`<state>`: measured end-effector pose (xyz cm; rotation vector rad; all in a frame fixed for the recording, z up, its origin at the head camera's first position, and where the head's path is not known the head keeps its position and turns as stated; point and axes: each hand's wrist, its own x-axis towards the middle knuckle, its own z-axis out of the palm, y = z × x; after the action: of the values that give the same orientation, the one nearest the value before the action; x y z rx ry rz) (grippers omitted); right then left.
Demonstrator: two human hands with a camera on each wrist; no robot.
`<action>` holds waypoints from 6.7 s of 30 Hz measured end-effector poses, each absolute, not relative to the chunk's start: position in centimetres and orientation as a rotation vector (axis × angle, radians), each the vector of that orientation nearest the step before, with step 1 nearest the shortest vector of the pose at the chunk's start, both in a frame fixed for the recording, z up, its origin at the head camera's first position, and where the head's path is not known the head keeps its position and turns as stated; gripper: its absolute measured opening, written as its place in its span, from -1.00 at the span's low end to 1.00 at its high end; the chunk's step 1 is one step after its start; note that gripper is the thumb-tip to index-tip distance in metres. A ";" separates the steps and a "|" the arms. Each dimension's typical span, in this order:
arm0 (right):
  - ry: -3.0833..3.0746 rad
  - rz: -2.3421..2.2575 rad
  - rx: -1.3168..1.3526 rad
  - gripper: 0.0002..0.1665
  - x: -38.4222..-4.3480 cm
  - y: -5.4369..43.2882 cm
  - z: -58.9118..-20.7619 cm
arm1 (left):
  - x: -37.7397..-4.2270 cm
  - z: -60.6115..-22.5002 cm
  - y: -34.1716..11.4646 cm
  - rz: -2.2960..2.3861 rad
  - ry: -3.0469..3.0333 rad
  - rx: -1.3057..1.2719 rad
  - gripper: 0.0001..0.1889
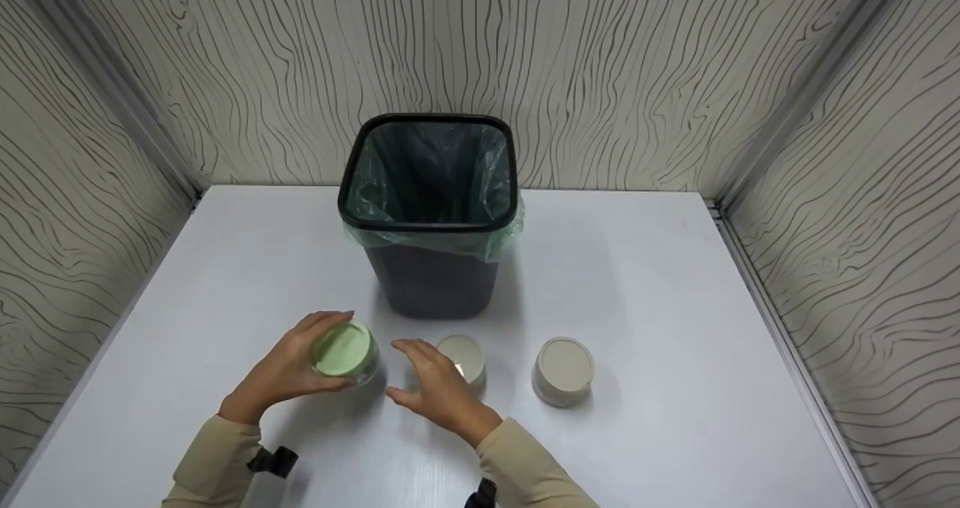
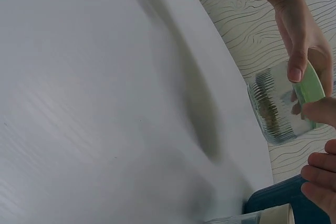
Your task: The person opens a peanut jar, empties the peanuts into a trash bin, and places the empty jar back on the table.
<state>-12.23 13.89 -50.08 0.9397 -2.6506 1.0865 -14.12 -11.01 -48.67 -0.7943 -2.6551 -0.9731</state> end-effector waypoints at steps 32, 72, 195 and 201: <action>-2.566 1.491 0.812 -0.01 -12.5 11.7 -51.1 | -13.9 -47.4 -8.9 -1.032 -2.546 -0.854 -0.11; -2.430 1.564 0.743 0.04 -13.2 12.1 -51.4 | -13.8 -46.8 -7.3 -1.096 -2.555 -0.961 -0.08; -2.460 1.442 0.727 0.02 -13.7 12.4 -51.3 | -13.9 -46.1 -8.1 -1.030 -2.649 -1.031 -0.13; -2.457 1.391 0.749 0.01 -13.7 12.4 -51.3 | -14.0 -46.3 -8.0 -1.035 -2.645 -0.995 -0.12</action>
<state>-13.69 12.38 -51.33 0.7490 -2.4568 1.3906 -14.03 -8.00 -46.31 -0.9949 -2.6453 -1.0353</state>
